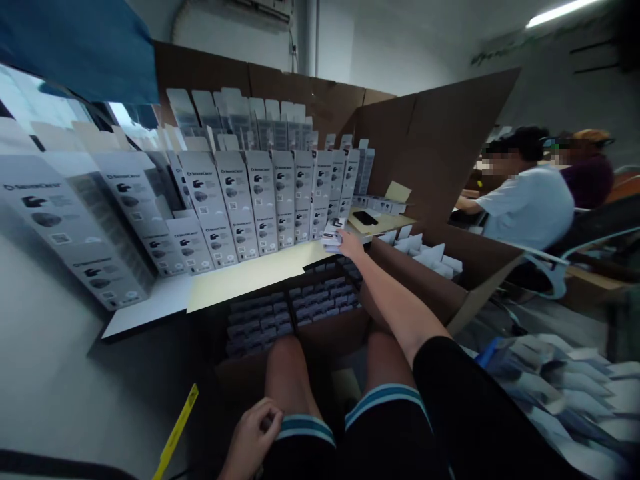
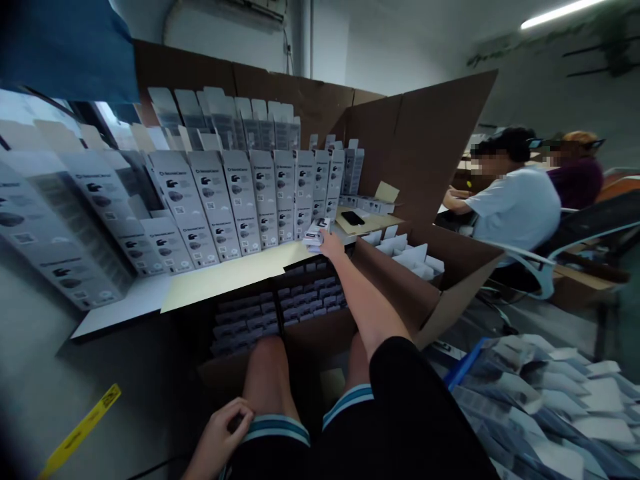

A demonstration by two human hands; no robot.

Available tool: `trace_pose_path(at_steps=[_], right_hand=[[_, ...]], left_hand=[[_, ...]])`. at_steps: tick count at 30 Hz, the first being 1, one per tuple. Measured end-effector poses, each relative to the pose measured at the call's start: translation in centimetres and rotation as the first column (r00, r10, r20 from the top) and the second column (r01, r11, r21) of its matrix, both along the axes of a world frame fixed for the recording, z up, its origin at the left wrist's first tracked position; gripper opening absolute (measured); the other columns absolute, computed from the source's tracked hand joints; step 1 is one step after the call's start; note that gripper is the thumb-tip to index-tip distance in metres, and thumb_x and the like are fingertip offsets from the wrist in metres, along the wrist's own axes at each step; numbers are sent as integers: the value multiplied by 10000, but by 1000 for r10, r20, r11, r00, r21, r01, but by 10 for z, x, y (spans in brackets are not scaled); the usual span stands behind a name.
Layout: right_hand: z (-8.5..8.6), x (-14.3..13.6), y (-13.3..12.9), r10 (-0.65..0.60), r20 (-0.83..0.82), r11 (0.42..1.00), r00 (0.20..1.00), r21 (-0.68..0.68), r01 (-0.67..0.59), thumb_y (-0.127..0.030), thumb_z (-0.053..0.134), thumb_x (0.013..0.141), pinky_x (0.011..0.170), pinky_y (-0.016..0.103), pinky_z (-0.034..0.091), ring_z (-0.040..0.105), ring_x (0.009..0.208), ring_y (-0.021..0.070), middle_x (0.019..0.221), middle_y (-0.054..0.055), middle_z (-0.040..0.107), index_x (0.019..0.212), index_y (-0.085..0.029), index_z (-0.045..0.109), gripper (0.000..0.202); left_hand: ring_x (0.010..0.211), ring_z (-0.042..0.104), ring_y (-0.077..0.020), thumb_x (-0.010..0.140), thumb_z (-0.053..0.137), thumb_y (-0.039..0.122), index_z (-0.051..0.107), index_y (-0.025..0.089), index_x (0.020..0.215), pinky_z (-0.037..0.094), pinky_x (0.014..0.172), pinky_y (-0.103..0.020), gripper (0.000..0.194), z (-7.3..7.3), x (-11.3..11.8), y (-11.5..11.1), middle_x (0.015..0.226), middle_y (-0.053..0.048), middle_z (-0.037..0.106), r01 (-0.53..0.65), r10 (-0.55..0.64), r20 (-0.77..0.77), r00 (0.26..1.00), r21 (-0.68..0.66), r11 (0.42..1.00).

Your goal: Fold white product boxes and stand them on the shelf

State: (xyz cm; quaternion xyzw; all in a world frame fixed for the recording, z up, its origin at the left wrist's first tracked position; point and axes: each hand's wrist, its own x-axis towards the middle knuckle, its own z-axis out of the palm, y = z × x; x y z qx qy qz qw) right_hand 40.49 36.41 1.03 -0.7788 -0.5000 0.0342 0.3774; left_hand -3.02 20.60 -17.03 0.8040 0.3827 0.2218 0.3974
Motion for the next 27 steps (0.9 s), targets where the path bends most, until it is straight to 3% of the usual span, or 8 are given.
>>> trace_pose_path(at_steps=[4, 8, 13, 16, 19, 21, 24, 27], right_hand=[[12, -6, -4, -76, 33, 996, 997, 45, 74, -344, 594, 952, 911, 447, 544, 629, 1060, 230, 1226, 84, 620, 1220, -173, 594, 317], [35, -6, -27, -121, 86, 989, 989, 95, 113, -362, 570, 964, 954, 455, 518, 623, 1078, 222, 1227, 91, 629, 1197, -188, 611, 294], [62, -3, -83, -123, 97, 987, 988, 110, 113, -332, 516, 973, 953, 420, 476, 611, 1106, 277, 1069, 172, 689, 1007, -109, 674, 275], [69, -5, -127, -76, 41, 996, 996, 59, 74, -276, 494, 945, 818, 343, 488, 650, 979, 295, 841, 166, 715, 790, -112, 680, 292], [66, -16, -170, 29, -78, 999, 997, -42, -33, -236, 507, 900, 613, 281, 470, 651, 666, 223, 552, 75, 645, 627, -141, 634, 316], [58, -31, -197, 91, -169, 987, 981, -118, -112, -227, 533, 883, 515, 261, 433, 591, 507, 178, 423, 26, 563, 551, -154, 599, 346], [41, -60, -233, 132, -276, 957, 952, -214, -195, -276, 585, 901, 452, 240, 410, 532, 417, 124, 393, -33, 513, 548, -157, 583, 373], [16, -88, -261, 138, -366, 929, 920, -275, -249, -355, 594, 942, 445, 209, 423, 513, 408, 79, 453, -75, 520, 626, -146, 585, 380]], left_hand=[[734, 670, -226, 898, 498, 431, 612, 239, 663, 511, 709, -303, 324, -5, 0, -1, 739, -32, 688, 9, -9, 14, 1000, 41, 999], [769, 684, -233, 892, 511, 436, 629, 247, 693, 525, 739, -314, 299, -10, 0, 1, 776, -29, 707, 17, -19, 30, 999, 70, 997], [772, 681, -225, 905, 497, 440, 635, 232, 710, 523, 738, -320, 317, -2, 5, -4, 777, -31, 694, 34, -36, 10, 999, 138, 990], [823, 693, -228, 927, 468, 415, 649, 223, 748, 536, 767, -335, 319, 5, 9, -11, 830, -53, 709, 93, -98, 23, 995, 168, 981], [1046, 673, -253, 922, 484, 405, 686, 223, 774, 533, 917, -379, 309, 10, 15, -19, 1074, -102, 709, 146, -155, 34, 987, 195, 970], [1275, 557, -284, 908, 507, 404, 716, 225, 768, 470, 1059, -431, 309, 13, 20, -28, 1335, -122, 608, 211, -227, 45, 973, 228, 950], [1468, 323, -325, 904, 521, 421, 748, 217, 797, 313, 1191, -528, 323, 22, 29, -49, 1584, -104, 356, 301, -333, 81, 940, 270, 915], [1512, 210, -354, 891, 541, 463, 759, 216, 805, 195, 1229, -579, 340, 35, 38, -75, 1658, -62, 198, 326, -357, 115, 927, 225, 918]])
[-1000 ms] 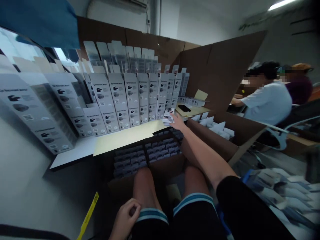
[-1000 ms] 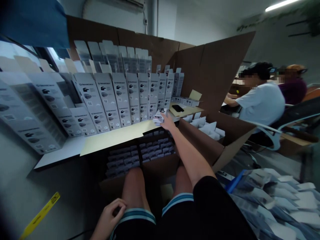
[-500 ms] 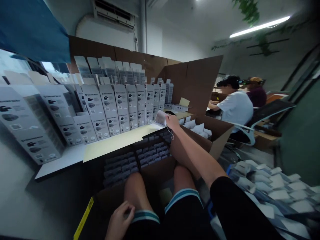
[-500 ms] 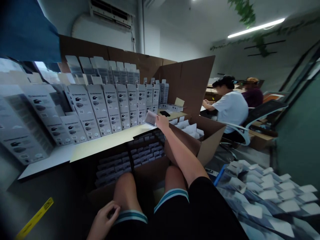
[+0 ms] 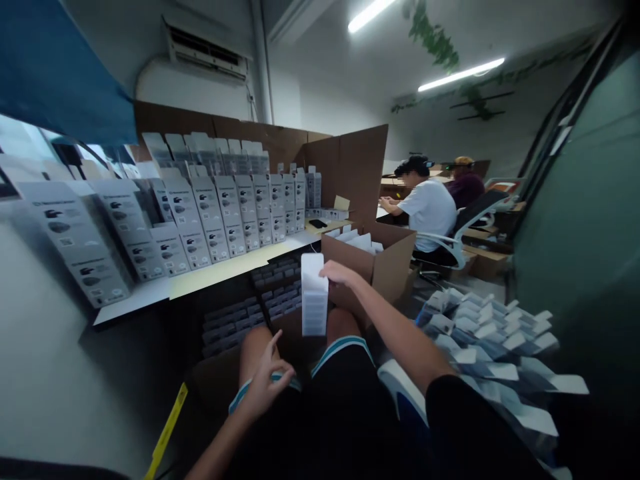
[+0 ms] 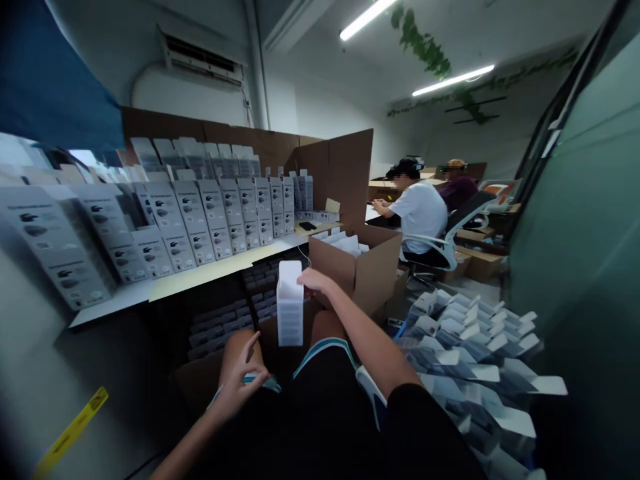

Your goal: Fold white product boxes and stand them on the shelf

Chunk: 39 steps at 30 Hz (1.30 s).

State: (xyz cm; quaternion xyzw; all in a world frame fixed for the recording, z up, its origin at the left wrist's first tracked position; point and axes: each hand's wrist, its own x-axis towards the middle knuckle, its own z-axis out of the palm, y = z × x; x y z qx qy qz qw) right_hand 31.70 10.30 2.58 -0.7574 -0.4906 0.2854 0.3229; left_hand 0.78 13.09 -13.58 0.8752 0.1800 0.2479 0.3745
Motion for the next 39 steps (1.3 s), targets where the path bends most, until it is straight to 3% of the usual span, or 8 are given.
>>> trace_pose_path(at_steps=[7, 13, 19, 23, 25, 31, 35, 39], right_hand=[[-74, -47, -25, 115, -281, 989, 953, -60, -137, -327, 617, 936, 448, 193, 433, 501, 410, 62, 510, -84, 545, 683, -138, 592, 317], [-113, -67, -37, 39, -449, 999, 892, -16, -51, -315, 637, 870, 387, 198, 344, 466, 378, 83, 446, -61, 512, 623, -144, 591, 304], [-127, -79, -61, -37, -502, 981, 864, 147, 127, -510, 411, 915, 364, 209, 334, 485, 417, 119, 564, -33, 541, 853, -183, 606, 385], [-136, -94, -94, -81, -450, 927, 889, 293, 233, -506, 357, 907, 372, 205, 325, 497, 485, 140, 645, -60, 484, 1222, -238, 449, 423], [-138, -101, -111, -99, -392, 894, 914, 369, 255, -494, 385, 897, 423, 207, 339, 480, 542, 138, 673, -58, 456, 1226, -244, 428, 415], [-130, -113, -129, 155, -243, 940, 957, 334, -67, -401, 638, 781, 526, 228, 349, 437, 559, 109, 567, -29, 501, 634, -178, 587, 272], [-135, -118, -127, 296, -307, 952, 905, 178, -251, -401, 633, 786, 424, 219, 290, 408, 407, 90, 463, -47, 502, 683, -161, 646, 261], [-148, -123, -125, 307, -347, 951, 886, 150, -271, -363, 644, 777, 425, 214, 293, 400, 389, 80, 457, -56, 511, 713, -158, 644, 214]], left_hand=[[1500, 241, -350, 859, 598, 505, 767, 237, 774, 113, 1266, -544, 329, 18, 12, -47, 1624, -16, 291, -31, 46, 80, 996, -175, 984], [1484, 266, -353, 808, 652, 552, 755, 210, 720, 178, 1263, -497, 368, 11, 13, -60, 1619, -21, 280, -5, 21, 57, 998, -274, 962], [1441, 345, -350, 810, 648, 546, 753, 199, 752, 229, 1240, -491, 366, 3, 12, -54, 1625, -59, 233, -6, 17, 32, 999, -322, 947], [1412, 386, -351, 819, 644, 512, 751, 196, 749, 198, 1243, -511, 341, 3, 12, -54, 1596, -86, 297, -23, 33, 25, 999, -323, 946], [1426, 361, -355, 815, 650, 496, 752, 196, 741, 189, 1243, -510, 326, 3, 13, -54, 1588, -88, 313, -35, 49, 35, 998, -328, 944], [1462, 297, -358, 799, 657, 468, 747, 185, 735, 232, 1225, -499, 303, 1, 14, -53, 1590, -97, 308, -61, 84, 53, 995, -345, 937], [1477, 263, -360, 801, 650, 469, 744, 200, 733, 202, 1229, -526, 293, -1, 14, -53, 1508, -108, 436, -71, 91, 44, 995, -333, 940], [1475, 267, -357, 814, 637, 464, 738, 200, 734, 188, 1228, -543, 294, -4, 15, -52, 1460, -116, 487, -78, 95, 37, 995, -323, 943]])
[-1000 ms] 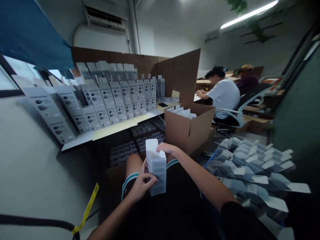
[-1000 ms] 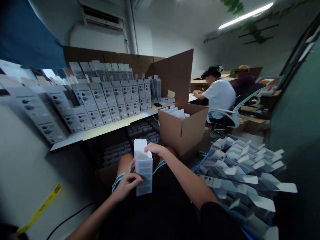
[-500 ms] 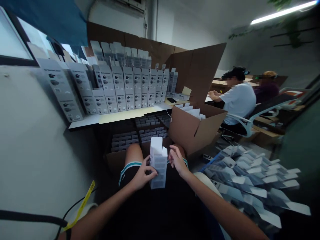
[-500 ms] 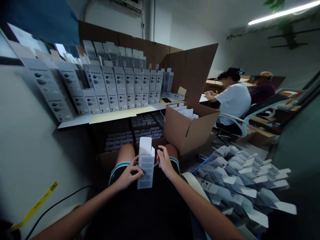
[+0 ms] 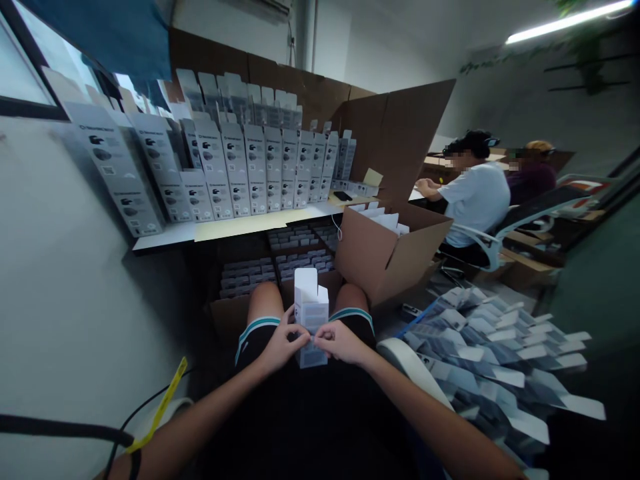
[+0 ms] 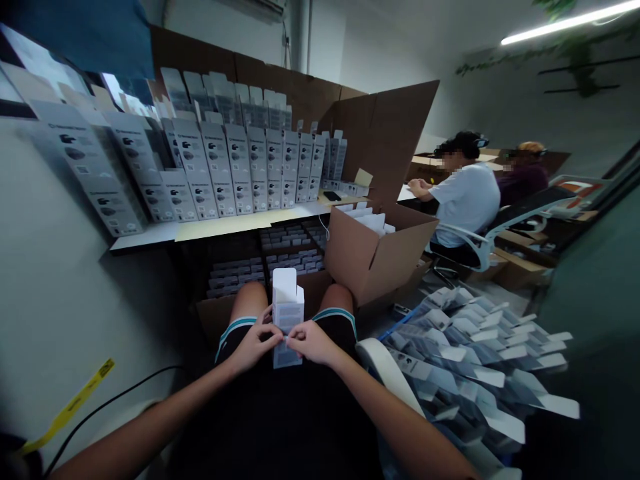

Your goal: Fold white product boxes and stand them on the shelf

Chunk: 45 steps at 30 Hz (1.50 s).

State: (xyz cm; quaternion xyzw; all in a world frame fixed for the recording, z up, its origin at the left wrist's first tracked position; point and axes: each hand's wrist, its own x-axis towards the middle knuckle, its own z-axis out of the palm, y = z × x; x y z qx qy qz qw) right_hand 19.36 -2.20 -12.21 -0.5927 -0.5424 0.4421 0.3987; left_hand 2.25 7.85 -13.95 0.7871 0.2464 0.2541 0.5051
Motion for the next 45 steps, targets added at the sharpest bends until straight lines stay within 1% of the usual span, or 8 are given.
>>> trace_pose_path(at_steps=[7, 18, 26, 33, 37, 39, 42, 45], right_hand=[[7, 18, 0, 23, -32, 992, 999, 126, -19, -327, 739, 713, 581, 241, 377, 471, 579, 102, 623, -31, 562, 677, -157, 677, 185], [-22, 47, 8, -122, -285, 977, 951, 136, 167, -431, 835, 638, 818, 346, 506, 589, 969, 206, 1093, 61, 550, 648, -170, 698, 295], [-20, 35, 12, -171, -514, 963, 840, 94, 254, -416, 800, 680, 751, 344, 554, 632, 898, 191, 1083, 66, 631, 649, -167, 658, 288], [17, 32, 6, -147, -500, 924, 854, 240, 299, -351, 749, 754, 859, 377, 529, 614, 1039, 234, 1185, 91, 650, 679, -176, 688, 200], [58, 31, -11, -176, -65, 814, 982, 551, 183, -289, 687, 822, 911, 393, 499, 621, 1019, 228, 1084, 89, 678, 778, -202, 727, 105], [78, 27, -21, -241, 174, 728, 955, 684, 59, -255, 628, 864, 880, 400, 511, 638, 954, 219, 1020, 82, 690, 842, -218, 725, 105], [99, 21, -30, -285, 246, 665, 927, 747, 6, -219, 600, 881, 832, 383, 529, 648, 906, 208, 971, 72, 687, 859, -225, 710, 113], [102, 21, -30, -237, 170, 701, 956, 711, 47, -232, 598, 895, 794, 354, 540, 651, 912, 203, 994, 78, 677, 860, -216, 704, 113]], left_hand=[[1494, 241, -335, 842, 613, 502, 747, 215, 886, 161, 1249, -528, 320, -10, -1, 5, 1505, -97, 437, 55, -56, 7, 998, 35, 998], [1521, 123, -407, 637, 848, 327, 634, 247, 1153, 229, 1235, -518, 565, -30, -10, 8, 1641, 6, -246, 289, -264, -139, 954, 205, 935], [1535, 66, -379, 739, 756, 205, 528, 283, 1305, 232, 1242, -533, 615, -23, -8, 9, 1640, -7, -241, 224, -203, -100, 974, 296, 929], [1543, 5, -354, 753, 785, 349, 556, 297, 1260, 220, 1248, -546, 559, 17, -10, 8, 1669, -32, -32, 119, -140, 62, 988, 263, 957], [1530, 116, -370, 736, 797, 360, 563, 299, 1251, 432, 1141, -497, 568, 38, -12, 5, 1664, -49, 21, 66, -90, 150, 985, 159, 985], [1508, 203, -374, 735, 795, 367, 557, 297, 1253, 483, 1094, -487, 575, 46, -12, 4, 1650, -69, 85, 49, -68, 174, 982, 114, 992], [1454, 336, -357, 726, 800, 377, 540, 300, 1251, 512, 1064, -484, 591, 55, -13, 2, 1616, -82, 175, 43, -54, 228, 972, 57, 997], [1424, 382, -355, 713, 812, 384, 542, 295, 1242, 512, 1060, -486, 601, 62, -12, 0, 1600, -89, 202, 40, -54, 250, 967, 60, 997]])
